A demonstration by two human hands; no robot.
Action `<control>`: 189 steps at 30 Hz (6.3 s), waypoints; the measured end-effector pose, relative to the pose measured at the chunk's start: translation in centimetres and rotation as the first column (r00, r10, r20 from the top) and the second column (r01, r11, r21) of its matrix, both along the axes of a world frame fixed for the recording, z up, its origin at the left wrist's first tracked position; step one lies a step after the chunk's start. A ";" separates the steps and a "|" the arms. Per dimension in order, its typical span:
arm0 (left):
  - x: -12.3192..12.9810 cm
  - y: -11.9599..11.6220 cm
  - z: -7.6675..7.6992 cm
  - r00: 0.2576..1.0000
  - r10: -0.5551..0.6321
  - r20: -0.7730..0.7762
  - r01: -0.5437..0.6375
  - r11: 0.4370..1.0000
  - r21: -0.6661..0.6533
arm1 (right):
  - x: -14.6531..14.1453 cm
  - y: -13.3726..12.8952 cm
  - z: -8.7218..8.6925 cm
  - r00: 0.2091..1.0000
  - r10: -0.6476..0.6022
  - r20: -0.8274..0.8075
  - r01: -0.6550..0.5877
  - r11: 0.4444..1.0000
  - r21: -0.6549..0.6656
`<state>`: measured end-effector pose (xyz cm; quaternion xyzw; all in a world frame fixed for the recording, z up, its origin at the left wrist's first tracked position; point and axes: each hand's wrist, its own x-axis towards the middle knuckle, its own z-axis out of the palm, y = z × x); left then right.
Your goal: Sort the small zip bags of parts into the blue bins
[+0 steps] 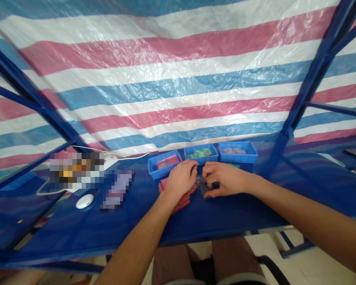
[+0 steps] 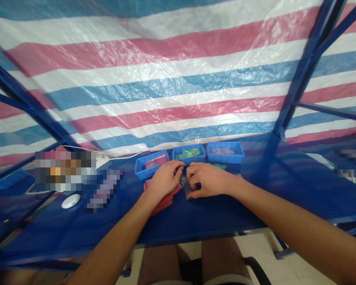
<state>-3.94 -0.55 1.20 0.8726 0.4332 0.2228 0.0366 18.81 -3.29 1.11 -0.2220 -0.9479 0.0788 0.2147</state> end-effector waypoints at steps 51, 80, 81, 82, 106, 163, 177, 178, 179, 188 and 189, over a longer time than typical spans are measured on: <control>0.9 -0.5 1.3 0.852 -0.141 0.505 0.220 0.970 -0.100 | 0.1 1.8 -1.2 0.581 -0.547 -0.602 -0.085 0.695 -0.714; 0.8 0.4 -0.2 0.703 -0.040 0.710 0.313 0.914 -0.257 | -0.2 1.8 -1.2 0.595 -0.551 -0.585 -0.177 0.620 -0.764; 0.7 0.4 -0.2 0.697 -0.033 0.716 0.310 0.915 -0.259 | -0.3 1.8 -1.2 0.589 -0.555 -0.587 -0.195 0.608 -0.770; 0.7 0.4 -0.2 0.691 -0.027 0.722 0.307 0.916 -0.259 | -0.3 1.7 -1.2 0.584 -0.558 -0.590 -0.212 0.597 -0.774; 1.0 0.7 -0.5 0.661 -0.019 0.750 0.347 0.894 -0.284 | -0.2 1.9 -1.2 0.572 -0.574 -0.586 -0.176 0.611 -0.771; 0.4 0.6 0.1 0.764 -0.101 0.638 0.272 0.946 -0.176 | 0.5 2.5 -1.8 0.622 -0.471 -0.625 0.064 0.826 -0.560; 0.5 0.5 -0.3 0.832 -0.046 0.553 0.203 0.953 -0.226 | 0.4 1.9 -1.4 0.731 -0.363 -0.578 0.056 0.876 -0.479; 0.5 0.5 -0.3 0.837 -0.045 0.546 0.197 0.955 -0.223 | 0.3 1.8 -1.3 0.735 -0.360 -0.575 0.040 0.869 -0.494; 0.5 0.5 -0.3 0.840 -0.035 0.541 0.180 0.959 -0.218 | 0.2 1.7 -1.2 0.732 -0.365 -0.576 0.027 0.860 -0.510; 0.3 1.3 -0.2 0.806 -0.088 0.586 0.191 0.975 -0.117 | 0.3 2.1 -1.3 0.710 -0.364 -0.602 -0.050 0.827 -0.560; 0.3 1.3 -0.2 0.811 -0.099 0.577 0.201 0.973 -0.116 | 0.4 2.2 -1.3 0.709 -0.366 -0.603 -0.067 0.816 -0.574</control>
